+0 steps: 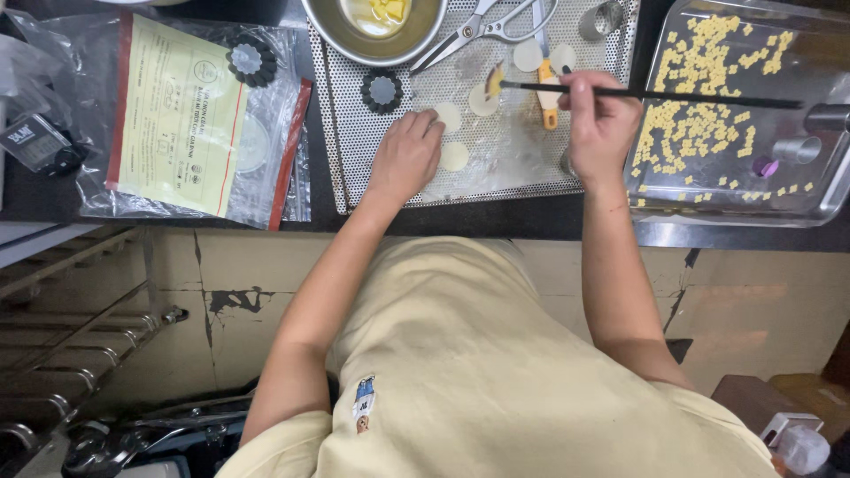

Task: The person brushes round dough pieces with egg wash using a brush, presses each dough piece into a fluted mold, presses the mold to shape the pastry, then taps the mold to release the shaped mooncake onto the work surface and sets it aside.

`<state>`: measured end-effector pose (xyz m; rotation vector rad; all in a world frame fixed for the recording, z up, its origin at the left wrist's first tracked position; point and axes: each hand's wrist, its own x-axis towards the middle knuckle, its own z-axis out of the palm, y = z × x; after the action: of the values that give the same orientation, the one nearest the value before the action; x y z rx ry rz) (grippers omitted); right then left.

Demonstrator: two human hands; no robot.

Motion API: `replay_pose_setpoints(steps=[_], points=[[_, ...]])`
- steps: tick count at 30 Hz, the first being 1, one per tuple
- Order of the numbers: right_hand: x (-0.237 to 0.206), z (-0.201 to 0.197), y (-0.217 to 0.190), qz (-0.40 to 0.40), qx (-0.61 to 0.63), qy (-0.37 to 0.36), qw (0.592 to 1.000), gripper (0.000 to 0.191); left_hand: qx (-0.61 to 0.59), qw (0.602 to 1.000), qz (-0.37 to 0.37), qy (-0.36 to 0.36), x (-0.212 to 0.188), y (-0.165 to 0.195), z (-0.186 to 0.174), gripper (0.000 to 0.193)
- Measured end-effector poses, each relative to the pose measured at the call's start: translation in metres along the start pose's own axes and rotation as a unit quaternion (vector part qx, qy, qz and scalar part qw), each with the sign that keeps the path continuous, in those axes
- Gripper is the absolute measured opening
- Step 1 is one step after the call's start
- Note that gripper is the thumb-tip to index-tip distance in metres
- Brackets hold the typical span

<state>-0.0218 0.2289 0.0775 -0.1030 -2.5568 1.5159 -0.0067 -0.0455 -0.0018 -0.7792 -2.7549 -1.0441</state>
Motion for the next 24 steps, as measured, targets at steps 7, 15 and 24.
replay_pose_setpoints(steps=[7,15,24], points=[[-0.029,0.012,0.041,0.018,-0.039,0.017,0.999,0.015,0.002,0.999,-0.031,-0.014,0.001,-0.015,0.007,0.033],[-0.030,0.025,0.041,0.058,-0.021,0.001,0.998,0.015,0.004,0.999,-0.042,-0.027,0.006,-0.014,0.004,0.031],[-0.050,0.010,0.000,-0.190,-0.145,-0.054,0.970,0.009,-0.013,0.997,-0.071,-0.020,0.008,-0.014,0.004,0.027]])
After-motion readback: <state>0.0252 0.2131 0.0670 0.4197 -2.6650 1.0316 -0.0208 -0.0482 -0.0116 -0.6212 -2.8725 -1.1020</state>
